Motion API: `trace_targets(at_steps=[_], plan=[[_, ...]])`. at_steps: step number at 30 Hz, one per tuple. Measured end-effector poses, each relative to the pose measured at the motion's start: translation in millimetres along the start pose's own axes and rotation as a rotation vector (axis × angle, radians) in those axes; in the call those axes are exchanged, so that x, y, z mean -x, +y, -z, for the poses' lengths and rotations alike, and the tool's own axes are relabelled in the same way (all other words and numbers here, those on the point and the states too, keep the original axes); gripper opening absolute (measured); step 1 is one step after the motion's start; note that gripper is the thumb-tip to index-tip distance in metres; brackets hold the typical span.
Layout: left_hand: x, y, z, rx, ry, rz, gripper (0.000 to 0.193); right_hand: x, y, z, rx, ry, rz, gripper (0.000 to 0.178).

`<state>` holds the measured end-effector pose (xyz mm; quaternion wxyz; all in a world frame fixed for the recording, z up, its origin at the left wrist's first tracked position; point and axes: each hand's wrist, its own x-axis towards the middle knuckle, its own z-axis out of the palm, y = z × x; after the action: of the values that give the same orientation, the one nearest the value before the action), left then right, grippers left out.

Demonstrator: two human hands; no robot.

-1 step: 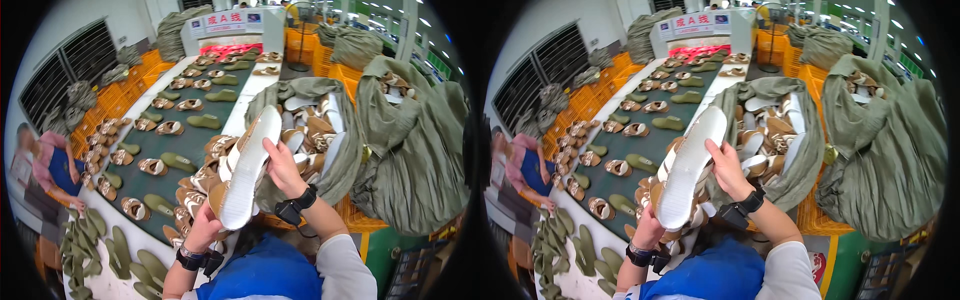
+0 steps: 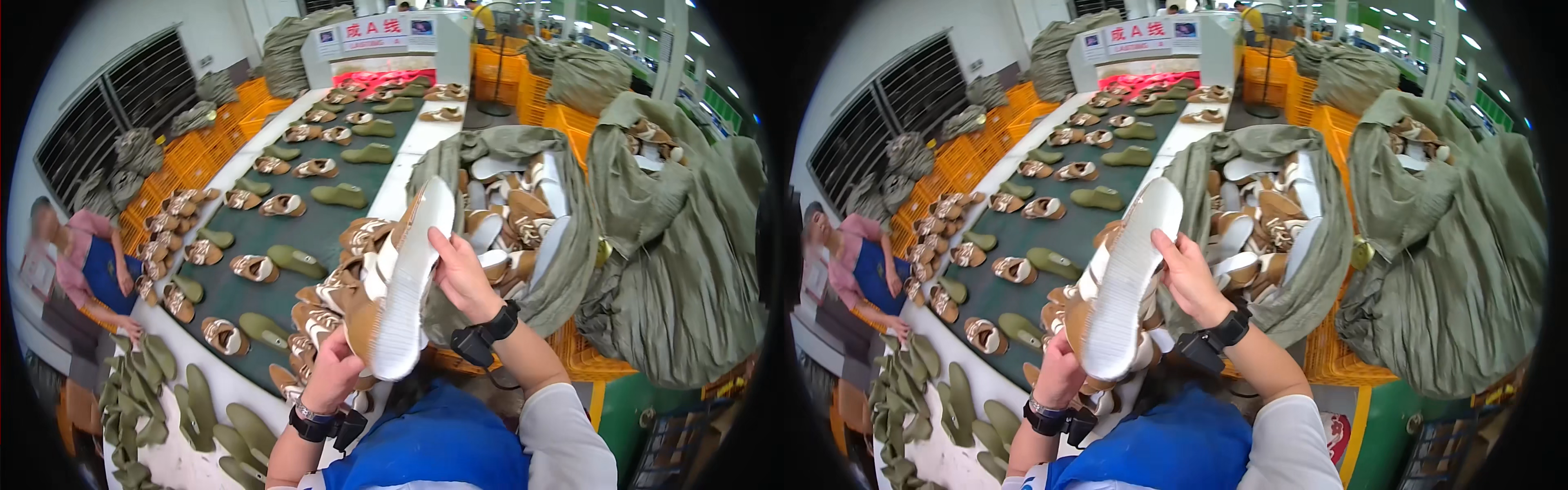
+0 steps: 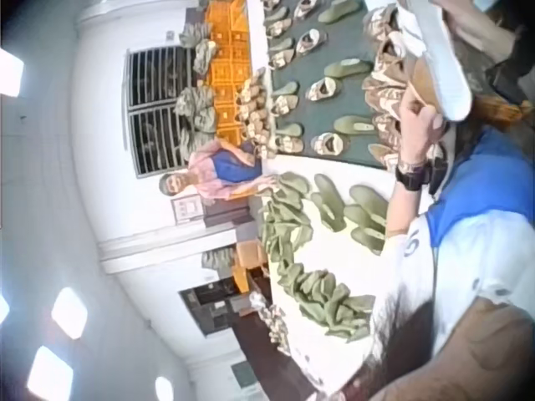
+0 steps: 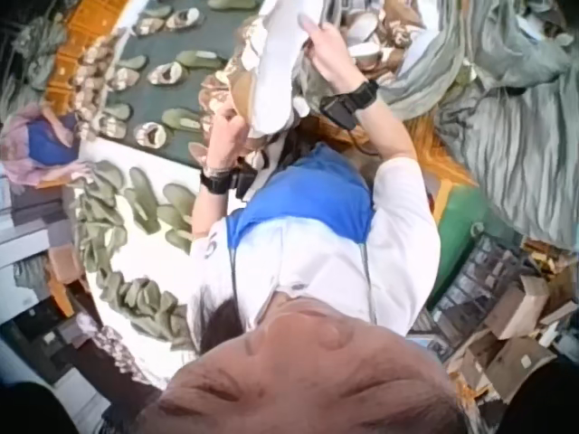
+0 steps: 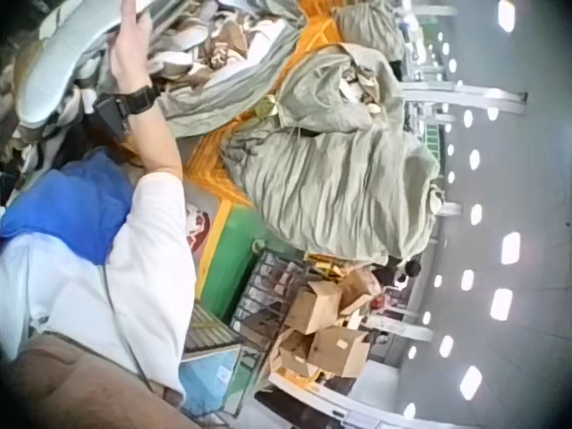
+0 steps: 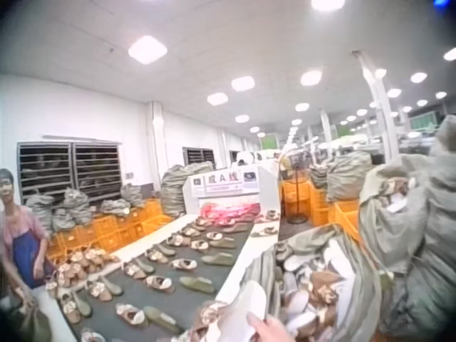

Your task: Organizing and pairing shoes and shoe lasts on a workbench in a factory setting.

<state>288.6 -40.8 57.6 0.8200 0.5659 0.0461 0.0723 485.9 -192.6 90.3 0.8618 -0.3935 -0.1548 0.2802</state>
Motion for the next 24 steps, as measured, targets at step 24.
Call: trace_targets(at_steps=[24], plan=[[117.7, 50.1, 56.3, -0.081, 0.425, -0.353, 0.045, -27.2, 62.2, -44.1, 0.247, -0.36, -0.214, 0.05]])
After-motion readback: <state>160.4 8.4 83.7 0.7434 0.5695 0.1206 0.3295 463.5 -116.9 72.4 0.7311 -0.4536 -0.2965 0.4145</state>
